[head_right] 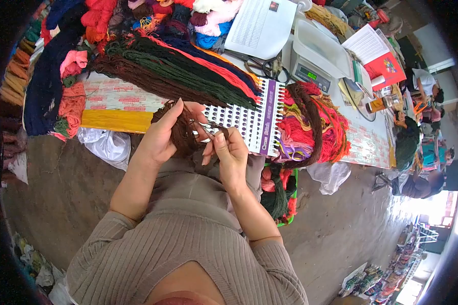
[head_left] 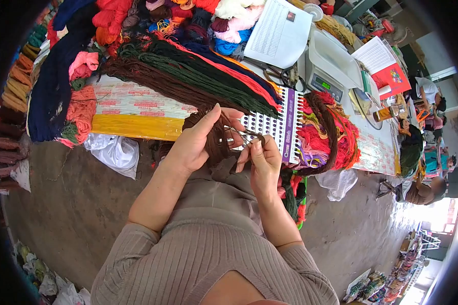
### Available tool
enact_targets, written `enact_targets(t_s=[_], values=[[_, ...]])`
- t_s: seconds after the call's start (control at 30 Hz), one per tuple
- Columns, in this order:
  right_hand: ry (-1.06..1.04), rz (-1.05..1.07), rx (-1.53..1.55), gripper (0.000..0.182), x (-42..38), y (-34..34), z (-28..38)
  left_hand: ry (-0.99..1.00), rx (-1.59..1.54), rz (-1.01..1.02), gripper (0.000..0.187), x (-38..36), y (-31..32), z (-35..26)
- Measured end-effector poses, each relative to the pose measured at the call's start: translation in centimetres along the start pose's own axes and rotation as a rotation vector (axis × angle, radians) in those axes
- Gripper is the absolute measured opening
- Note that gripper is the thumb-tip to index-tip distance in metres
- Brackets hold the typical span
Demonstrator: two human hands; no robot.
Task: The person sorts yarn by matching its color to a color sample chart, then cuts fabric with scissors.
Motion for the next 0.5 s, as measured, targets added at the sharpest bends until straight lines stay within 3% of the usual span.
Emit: enact_targets(t_s=[0.2,0.3,0.37,0.4,0.47,0.5], values=[[0.029,-0.035,-0.027,0.019,0.0,0.0,-0.3,0.012,-0.044,0.005,0.043,0.0,-0.3,0.2],[0.182,-0.036,0.007,0.024,0.0,0.3,-0.5,-0.019,-0.180,0.014,0.043,0.0,0.0,0.0],[0.324,0.081,-0.100,0.019,-0.5,0.4,-0.8,-0.073,-0.082,-0.124,0.044,-0.3,0.1,-0.6],[0.304,0.154,-0.279,0.016,-0.8,0.5,-0.4,-0.074,-0.081,-0.125,0.044,-0.4,-0.4,-0.6],[-0.022,0.088,-0.469,0.014,-1.0,0.3,0.1,-0.006,0.340,0.055,0.049,-0.8,-1.5,-1.2],[-0.129,-0.052,-0.654,0.010,-1.2,-0.4,1.7,-0.006,0.539,-0.036,0.054,-1.3,-1.7,-1.9]])
Point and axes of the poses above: each hand's wrist, its own x-axis towards the middle knuckle, its own y-axis out of the palm, z = x × y, the point moved 4 cm from there along x, towards the middle knuckle, and after that the axes turned 6 degrees about y, right-handed, at the moved point
